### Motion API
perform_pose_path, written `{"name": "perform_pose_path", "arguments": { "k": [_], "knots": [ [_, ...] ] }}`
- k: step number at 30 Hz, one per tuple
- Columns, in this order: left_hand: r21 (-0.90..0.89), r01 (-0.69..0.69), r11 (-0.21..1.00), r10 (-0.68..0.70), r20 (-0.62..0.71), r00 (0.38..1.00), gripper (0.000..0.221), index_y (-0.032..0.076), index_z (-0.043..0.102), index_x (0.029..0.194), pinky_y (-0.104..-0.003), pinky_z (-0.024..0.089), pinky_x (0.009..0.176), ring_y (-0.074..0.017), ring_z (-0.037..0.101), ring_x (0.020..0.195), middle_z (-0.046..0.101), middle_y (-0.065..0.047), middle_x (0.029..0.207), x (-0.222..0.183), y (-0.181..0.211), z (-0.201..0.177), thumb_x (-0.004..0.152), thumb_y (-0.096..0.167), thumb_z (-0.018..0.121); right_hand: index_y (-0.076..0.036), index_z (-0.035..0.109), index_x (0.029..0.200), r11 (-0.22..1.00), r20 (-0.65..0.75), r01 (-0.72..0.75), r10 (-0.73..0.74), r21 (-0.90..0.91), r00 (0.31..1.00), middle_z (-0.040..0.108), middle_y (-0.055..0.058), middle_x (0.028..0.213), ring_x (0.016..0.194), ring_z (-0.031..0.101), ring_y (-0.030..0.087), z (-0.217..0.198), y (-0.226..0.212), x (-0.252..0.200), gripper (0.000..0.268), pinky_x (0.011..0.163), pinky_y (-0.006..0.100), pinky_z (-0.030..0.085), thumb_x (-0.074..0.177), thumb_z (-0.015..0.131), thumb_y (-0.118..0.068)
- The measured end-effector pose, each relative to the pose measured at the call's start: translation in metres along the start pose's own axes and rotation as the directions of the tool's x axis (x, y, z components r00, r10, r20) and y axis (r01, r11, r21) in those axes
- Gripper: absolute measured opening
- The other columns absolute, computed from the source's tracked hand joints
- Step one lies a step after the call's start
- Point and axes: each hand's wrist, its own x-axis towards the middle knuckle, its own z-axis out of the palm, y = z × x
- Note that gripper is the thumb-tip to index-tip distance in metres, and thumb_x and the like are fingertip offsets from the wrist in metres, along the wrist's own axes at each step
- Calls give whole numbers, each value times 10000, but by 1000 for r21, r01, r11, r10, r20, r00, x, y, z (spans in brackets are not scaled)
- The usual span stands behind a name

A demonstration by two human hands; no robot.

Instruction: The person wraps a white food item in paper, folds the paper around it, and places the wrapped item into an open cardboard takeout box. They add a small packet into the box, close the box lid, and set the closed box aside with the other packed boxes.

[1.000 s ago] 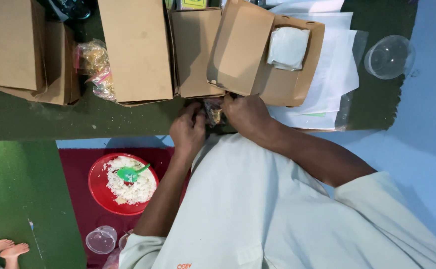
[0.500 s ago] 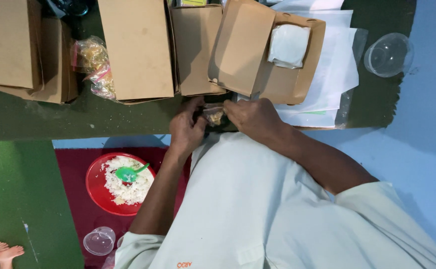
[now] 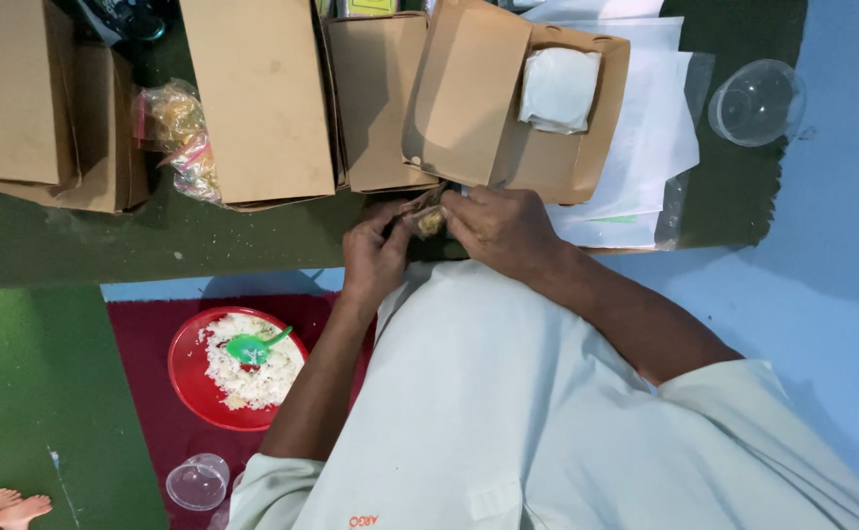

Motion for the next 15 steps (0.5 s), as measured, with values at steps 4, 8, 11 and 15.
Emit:
{"name": "perform_pose_path", "arguments": {
  "k": [4, 8, 11, 15],
  "knots": [
    [-62, -16, 998, 17, 13, 1000, 194, 248, 823, 1075, -438, 570, 891, -301, 736, 1036, 795, -50, 969, 0, 0, -2, 896, 192, 776, -207, 808, 1196, 992, -88, -14, 26, 128, 996, 619, -47, 749, 573, 631, 201, -14, -9, 7, 228, 458, 282, 487, 982, 745, -162],
    [-54, -42, 998, 43, 22, 999, 163, 166, 809, 1075, -467, 566, 876, -351, 732, 1024, 786, -119, 965, 1, 2, -4, 926, 163, 742, -57, 781, 1105, 868, -62, -106, 155, 486, 986, 751, 141, 1052, 874, 753, 341, -41, -19, 11, 170, 625, 379, 595, 965, 715, 14],
    [-49, -17, 999, 20, 52, 998, 166, 162, 806, 1087, -480, 555, 887, -368, 722, 1035, 779, -140, 981, 1, -1, -6, 940, 173, 731, -23, 758, 1059, 780, -10, -246, 307, 576, 952, 752, 156, 949, 782, 722, 268, -65, -13, 6, 119, 600, 354, 556, 991, 664, 5],
    [-34, 42, 999, -40, 57, 998, 188, 159, 805, 1111, -520, 539, 896, -402, 703, 1068, 774, -175, 985, -1, 6, -10, 957, 209, 710, -16, 742, 1086, 734, -66, -379, 498, 564, 865, 728, 142, 813, 684, 665, 165, -95, 12, -6, 117, 561, 316, 506, 1019, 650, -47]
  ]
}}
